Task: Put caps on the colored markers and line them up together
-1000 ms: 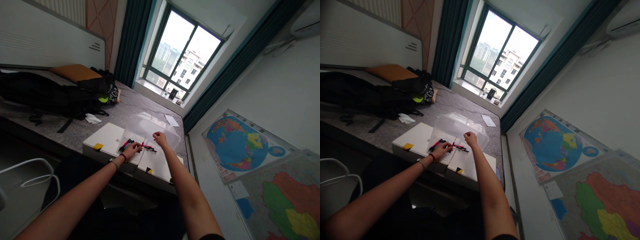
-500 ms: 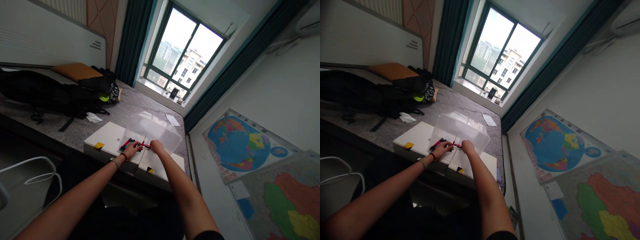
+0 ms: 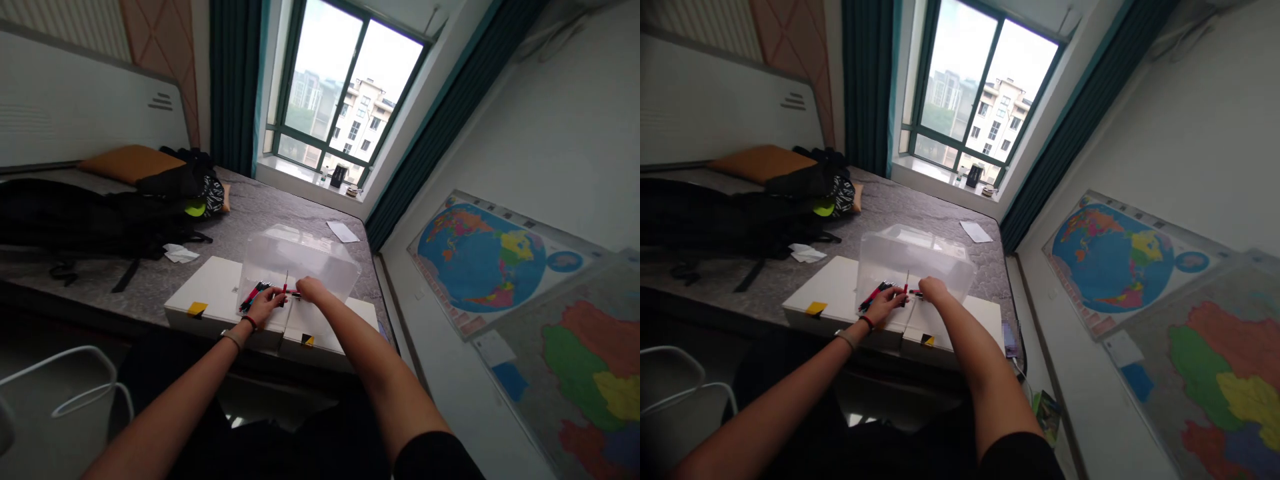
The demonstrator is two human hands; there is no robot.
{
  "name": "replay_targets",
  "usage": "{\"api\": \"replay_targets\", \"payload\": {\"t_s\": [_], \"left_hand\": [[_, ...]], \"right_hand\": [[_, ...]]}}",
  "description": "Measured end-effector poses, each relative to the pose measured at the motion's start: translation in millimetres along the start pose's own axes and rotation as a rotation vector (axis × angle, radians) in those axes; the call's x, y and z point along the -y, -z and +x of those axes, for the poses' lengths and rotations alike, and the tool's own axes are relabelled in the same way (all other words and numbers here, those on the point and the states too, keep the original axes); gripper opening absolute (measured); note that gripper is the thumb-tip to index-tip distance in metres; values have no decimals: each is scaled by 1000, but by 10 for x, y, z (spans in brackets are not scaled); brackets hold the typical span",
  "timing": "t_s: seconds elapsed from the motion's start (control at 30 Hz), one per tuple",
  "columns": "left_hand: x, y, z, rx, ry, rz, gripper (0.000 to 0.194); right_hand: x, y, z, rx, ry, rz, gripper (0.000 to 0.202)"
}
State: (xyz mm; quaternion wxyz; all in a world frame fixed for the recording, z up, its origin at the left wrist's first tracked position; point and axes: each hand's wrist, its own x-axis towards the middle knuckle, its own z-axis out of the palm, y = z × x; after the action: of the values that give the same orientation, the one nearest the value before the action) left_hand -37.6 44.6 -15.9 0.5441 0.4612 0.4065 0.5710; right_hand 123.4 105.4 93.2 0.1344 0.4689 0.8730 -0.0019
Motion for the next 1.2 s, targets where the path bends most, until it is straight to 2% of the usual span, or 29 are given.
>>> {"api": "replay_targets", "payload": {"t_s": [0.23,0.4,0.67,0.87,1.0,1.2], "left_hand": [[-54,-30,-21,-23,21,-4,41],[-58,-42,-31,-33,14,-19,40],[-10,-29,-5,-24,14,-9,35],[-27,-38,1,-14,33,-2,34],[-44,-45,8,-11,48,13,35],[-43,-47,13,8,57,39,33]], "right_hand": [[-174,50,-3,-14,-23,124,25],[-224,103,-45,-16,5,131,26],[-355,36,-93,-15,-104,139,25],[-226,12,-69,-23,-39,169,17],[-115,-88,-23,-52,30,160,17],[-73,-203,73,-54,-22,151,21]]}}
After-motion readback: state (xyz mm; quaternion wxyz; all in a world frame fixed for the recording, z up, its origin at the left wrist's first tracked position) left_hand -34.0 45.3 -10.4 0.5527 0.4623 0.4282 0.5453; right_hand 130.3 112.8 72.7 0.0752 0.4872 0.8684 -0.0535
